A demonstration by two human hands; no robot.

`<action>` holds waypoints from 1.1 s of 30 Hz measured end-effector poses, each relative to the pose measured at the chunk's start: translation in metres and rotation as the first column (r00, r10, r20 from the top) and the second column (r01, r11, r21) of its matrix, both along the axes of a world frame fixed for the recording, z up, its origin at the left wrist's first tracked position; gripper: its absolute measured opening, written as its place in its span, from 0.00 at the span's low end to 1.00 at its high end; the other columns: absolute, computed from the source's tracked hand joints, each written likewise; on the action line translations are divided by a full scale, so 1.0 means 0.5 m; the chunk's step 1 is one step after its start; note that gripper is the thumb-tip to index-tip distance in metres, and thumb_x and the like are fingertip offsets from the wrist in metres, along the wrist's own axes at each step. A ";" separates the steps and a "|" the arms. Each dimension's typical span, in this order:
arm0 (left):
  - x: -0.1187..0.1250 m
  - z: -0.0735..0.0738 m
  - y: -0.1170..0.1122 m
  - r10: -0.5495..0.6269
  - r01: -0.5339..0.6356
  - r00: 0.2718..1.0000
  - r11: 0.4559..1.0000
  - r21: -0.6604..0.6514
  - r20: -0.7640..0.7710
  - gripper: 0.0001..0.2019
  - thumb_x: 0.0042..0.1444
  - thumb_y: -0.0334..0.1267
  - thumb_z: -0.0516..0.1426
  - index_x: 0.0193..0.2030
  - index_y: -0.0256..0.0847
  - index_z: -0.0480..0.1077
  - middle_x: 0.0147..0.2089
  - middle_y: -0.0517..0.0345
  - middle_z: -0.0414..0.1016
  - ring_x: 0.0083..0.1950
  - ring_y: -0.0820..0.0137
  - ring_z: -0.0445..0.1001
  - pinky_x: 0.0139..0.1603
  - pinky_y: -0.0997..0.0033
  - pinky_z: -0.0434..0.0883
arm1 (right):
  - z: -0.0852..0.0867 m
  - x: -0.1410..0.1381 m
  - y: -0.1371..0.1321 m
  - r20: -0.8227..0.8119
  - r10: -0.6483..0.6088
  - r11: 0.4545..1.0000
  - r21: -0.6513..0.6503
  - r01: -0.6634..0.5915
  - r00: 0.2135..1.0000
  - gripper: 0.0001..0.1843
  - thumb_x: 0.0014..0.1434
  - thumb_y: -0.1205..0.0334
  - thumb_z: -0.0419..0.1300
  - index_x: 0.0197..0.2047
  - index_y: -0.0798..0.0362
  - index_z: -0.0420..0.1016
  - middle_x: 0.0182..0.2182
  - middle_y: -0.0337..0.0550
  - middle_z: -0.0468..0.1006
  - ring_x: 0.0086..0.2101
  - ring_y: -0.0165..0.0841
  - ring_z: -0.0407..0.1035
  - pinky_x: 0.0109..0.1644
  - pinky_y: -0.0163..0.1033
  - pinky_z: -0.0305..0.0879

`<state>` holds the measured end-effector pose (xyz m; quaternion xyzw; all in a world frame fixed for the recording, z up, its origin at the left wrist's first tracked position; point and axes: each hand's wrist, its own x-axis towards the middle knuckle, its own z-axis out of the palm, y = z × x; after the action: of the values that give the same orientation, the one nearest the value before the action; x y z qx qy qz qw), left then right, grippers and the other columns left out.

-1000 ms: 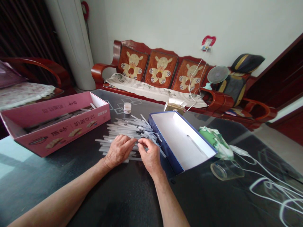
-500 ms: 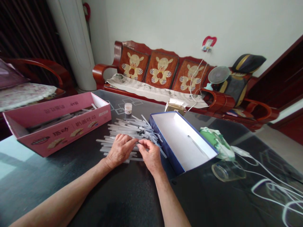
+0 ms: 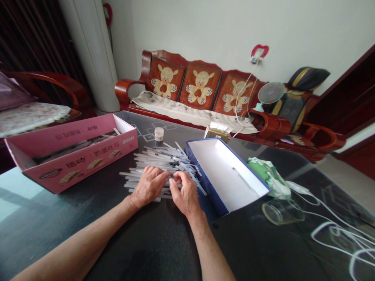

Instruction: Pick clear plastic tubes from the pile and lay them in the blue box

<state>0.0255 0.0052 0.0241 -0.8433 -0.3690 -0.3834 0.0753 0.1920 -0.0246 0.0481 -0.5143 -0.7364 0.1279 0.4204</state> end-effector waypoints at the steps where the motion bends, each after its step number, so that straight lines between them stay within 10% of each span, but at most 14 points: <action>1: 0.000 0.001 0.000 -0.002 0.002 1.000 1.000 0.004 -0.002 0.13 0.64 0.36 0.48 0.50 0.40 0.70 0.36 0.53 0.70 0.38 0.66 0.64 0.41 0.63 0.60 | 0.001 0.000 0.000 0.005 0.009 1.000 0.011 -0.009 1.000 0.08 0.61 0.60 0.54 0.41 0.53 0.70 0.35 0.44 0.75 0.35 0.34 0.70 0.41 0.37 0.65; 9: 0.005 0.003 -0.004 -0.027 0.028 0.999 0.999 0.026 -0.035 0.12 0.63 0.36 0.48 0.47 0.40 0.71 0.33 0.54 0.68 0.37 0.67 0.64 0.41 0.63 0.61 | 0.001 -0.001 0.004 0.069 -0.014 1.000 -0.004 0.014 0.998 0.20 0.66 0.58 0.45 0.25 0.51 0.67 0.25 0.42 0.72 0.29 0.32 0.67 0.35 0.36 0.62; 15: 0.000 -0.001 0.000 -0.006 0.007 1.000 1.000 0.026 -0.023 0.13 0.64 0.36 0.48 0.50 0.41 0.70 0.35 0.53 0.69 0.38 0.66 0.64 0.41 0.63 0.61 | 0.003 0.003 -0.001 0.017 0.036 0.999 0.022 -0.036 0.999 0.08 0.62 0.60 0.53 0.40 0.52 0.70 0.35 0.44 0.75 0.36 0.34 0.69 0.42 0.38 0.64; 22: 0.004 0.001 -0.003 -0.041 0.042 0.998 0.998 0.052 -0.037 0.12 0.63 0.36 0.49 0.48 0.40 0.70 0.34 0.54 0.69 0.37 0.67 0.64 0.41 0.64 0.60 | -0.001 0.003 0.004 0.042 0.010 1.000 -0.022 -0.009 0.999 0.19 0.66 0.58 0.45 0.25 0.51 0.65 0.24 0.41 0.70 0.29 0.32 0.66 0.36 0.37 0.61; 28: 0.000 -0.001 0.001 -0.019 0.020 0.999 0.999 0.041 -0.028 0.12 0.63 0.36 0.49 0.50 0.41 0.70 0.34 0.54 0.69 0.37 0.66 0.64 0.41 0.64 0.60 | 0.004 0.006 0.000 0.013 0.061 0.998 0.018 -0.061 0.998 0.07 0.62 0.60 0.51 0.40 0.53 0.68 0.35 0.44 0.73 0.37 0.34 0.68 0.43 0.38 0.63; 33: 0.002 0.001 -0.002 -0.039 0.042 0.998 0.997 0.059 -0.054 0.12 0.63 0.36 0.49 0.49 0.40 0.70 0.34 0.54 0.69 0.37 0.66 0.64 0.41 0.63 0.60 | 0.000 0.003 0.003 0.072 0.038 0.999 0.007 -0.039 0.997 0.15 0.66 0.61 0.45 0.29 0.52 0.67 0.29 0.43 0.71 0.33 0.33 0.67 0.40 0.38 0.62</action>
<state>0.0267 0.0043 0.0243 -0.8577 -0.3382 -0.3734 0.1025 0.1935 -0.0232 0.0481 -0.5026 -0.7614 0.1142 0.3931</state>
